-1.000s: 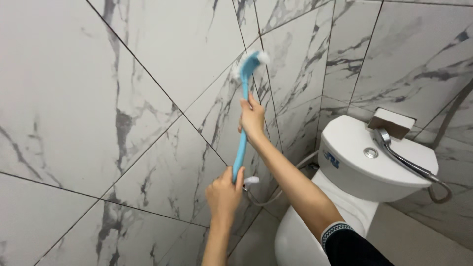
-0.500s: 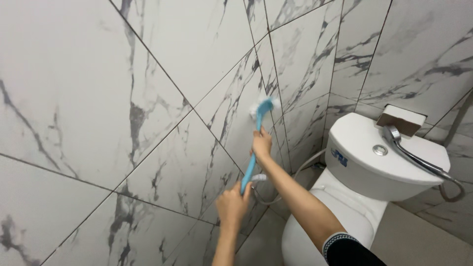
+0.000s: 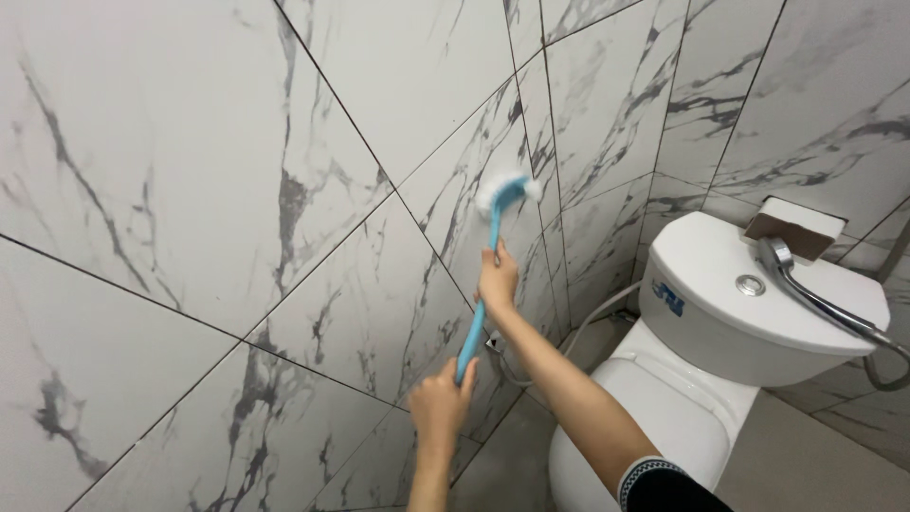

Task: The person scrubs the tiled bathroom walls with a long-handled brush, then rinses the brush and walls using a handheld shower head. The person places the brush and shower head back in their storage locations.

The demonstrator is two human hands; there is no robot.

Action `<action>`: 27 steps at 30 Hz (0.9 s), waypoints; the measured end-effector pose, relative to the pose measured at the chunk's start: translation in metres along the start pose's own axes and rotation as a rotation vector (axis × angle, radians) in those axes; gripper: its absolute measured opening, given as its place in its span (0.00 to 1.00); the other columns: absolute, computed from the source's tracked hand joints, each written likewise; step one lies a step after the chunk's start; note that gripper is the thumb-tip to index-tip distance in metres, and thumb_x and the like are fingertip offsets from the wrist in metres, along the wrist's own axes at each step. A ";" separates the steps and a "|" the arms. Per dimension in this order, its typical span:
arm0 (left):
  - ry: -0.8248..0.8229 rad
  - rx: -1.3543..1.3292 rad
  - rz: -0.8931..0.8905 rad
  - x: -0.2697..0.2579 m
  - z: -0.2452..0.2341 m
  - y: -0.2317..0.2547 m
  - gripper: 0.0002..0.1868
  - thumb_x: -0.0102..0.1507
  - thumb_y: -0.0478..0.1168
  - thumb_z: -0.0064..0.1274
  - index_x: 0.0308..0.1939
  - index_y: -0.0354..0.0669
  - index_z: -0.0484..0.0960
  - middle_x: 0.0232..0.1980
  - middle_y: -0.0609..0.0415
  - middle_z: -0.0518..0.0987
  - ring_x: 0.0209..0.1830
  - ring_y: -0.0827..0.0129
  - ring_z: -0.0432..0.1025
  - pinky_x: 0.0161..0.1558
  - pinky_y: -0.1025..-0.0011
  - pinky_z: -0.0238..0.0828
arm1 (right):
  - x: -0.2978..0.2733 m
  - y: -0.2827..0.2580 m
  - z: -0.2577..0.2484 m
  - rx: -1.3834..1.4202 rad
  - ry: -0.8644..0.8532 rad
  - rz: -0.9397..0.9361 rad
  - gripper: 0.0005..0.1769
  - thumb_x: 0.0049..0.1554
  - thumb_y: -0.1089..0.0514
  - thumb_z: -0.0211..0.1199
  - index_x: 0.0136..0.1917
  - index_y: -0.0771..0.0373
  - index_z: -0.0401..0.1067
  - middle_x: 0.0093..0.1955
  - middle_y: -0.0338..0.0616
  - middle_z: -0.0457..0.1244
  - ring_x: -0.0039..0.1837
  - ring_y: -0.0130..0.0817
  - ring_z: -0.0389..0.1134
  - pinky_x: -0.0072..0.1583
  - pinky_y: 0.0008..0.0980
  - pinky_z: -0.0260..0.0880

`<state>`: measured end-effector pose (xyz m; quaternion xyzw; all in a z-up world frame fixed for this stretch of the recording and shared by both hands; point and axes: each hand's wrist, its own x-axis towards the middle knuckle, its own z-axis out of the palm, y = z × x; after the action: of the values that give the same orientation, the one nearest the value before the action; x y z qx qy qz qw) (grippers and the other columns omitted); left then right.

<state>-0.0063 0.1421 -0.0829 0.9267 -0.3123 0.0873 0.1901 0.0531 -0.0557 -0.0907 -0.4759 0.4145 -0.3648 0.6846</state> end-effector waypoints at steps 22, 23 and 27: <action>0.151 0.028 -0.120 -0.049 -0.001 -0.033 0.24 0.58 0.63 0.60 0.22 0.48 0.84 0.15 0.46 0.76 0.14 0.48 0.72 0.19 0.55 0.66 | -0.055 0.016 0.015 -0.016 -0.046 0.045 0.32 0.63 0.52 0.55 0.79 0.50 0.58 0.23 0.35 0.53 0.20 0.27 0.53 0.24 0.34 0.56; 0.163 0.046 -0.122 -0.047 -0.009 -0.034 0.24 0.58 0.63 0.60 0.21 0.48 0.84 0.15 0.46 0.76 0.13 0.48 0.72 0.19 0.55 0.65 | -0.059 0.008 0.016 -0.014 -0.040 0.059 0.32 0.63 0.51 0.55 0.79 0.50 0.58 0.22 0.35 0.53 0.20 0.27 0.53 0.24 0.34 0.57; 0.414 -0.061 -0.046 -0.044 -0.057 -0.029 0.20 0.58 0.60 0.60 0.25 0.48 0.84 0.18 0.50 0.77 0.13 0.52 0.71 0.17 0.58 0.63 | -0.088 -0.051 0.035 0.117 -0.191 -0.072 0.34 0.63 0.52 0.56 0.80 0.58 0.56 0.23 0.34 0.50 0.21 0.27 0.53 0.24 0.33 0.57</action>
<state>-0.0258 0.2106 -0.0520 0.8896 -0.2480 0.2619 0.2802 0.0452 0.0212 -0.0155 -0.4822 0.3082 -0.3656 0.7341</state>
